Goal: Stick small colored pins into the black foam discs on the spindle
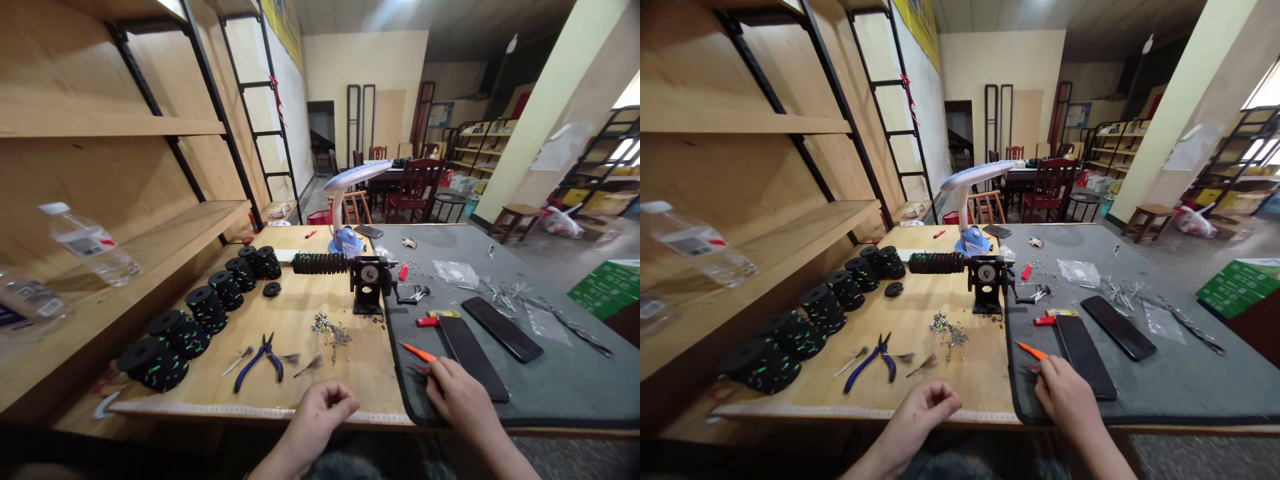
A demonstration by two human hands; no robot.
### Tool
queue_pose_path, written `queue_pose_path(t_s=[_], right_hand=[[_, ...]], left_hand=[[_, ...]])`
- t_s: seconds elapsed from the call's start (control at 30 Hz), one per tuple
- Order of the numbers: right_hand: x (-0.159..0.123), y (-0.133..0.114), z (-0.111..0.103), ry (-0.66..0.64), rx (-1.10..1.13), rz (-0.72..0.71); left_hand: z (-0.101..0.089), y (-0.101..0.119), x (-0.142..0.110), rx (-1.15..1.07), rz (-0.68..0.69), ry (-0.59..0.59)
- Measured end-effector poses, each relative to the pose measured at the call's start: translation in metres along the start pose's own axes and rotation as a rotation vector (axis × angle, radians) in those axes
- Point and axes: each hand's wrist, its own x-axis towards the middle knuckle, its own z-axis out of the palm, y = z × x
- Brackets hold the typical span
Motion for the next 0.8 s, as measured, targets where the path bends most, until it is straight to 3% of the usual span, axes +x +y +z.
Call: queue_pose_path(t_s=[0.1,0.17,0.3,0.37,0.43,0.57,0.67,0.8], right_hand=[[-0.002,0.005,-0.005,0.061,0.150,0.116],[-0.001,0.000,-0.009,0.084,0.378,0.271],[-0.001,-0.038,-0.016,0.025,1.167,0.683],[-0.002,-0.064,-0.016,-0.034,1.396,0.780],[-0.006,-0.087,-0.015,-0.072,1.398,0.724],[-0.017,-0.114,-0.014,-0.098,1.137,0.527],[-0.027,-0.118,-0.013,-0.160,1.028,0.399],[-0.033,-0.115,-0.011,-0.207,0.998,0.329]], left_hand=[[0.002,0.003,-0.001,-0.064,-0.050,-0.023],[0.004,0.006,-0.001,-0.105,-0.077,-0.033],[0.005,0.006,0.000,-0.114,-0.087,-0.033],[0.006,0.004,-0.001,-0.090,-0.081,-0.036],[0.005,0.001,-0.002,-0.049,-0.065,-0.041],[0.004,-0.001,-0.010,0.130,0.008,-0.018],[0.005,0.000,-0.017,0.243,0.074,0.030],[0.006,0.001,-0.020,0.204,0.076,0.003]])
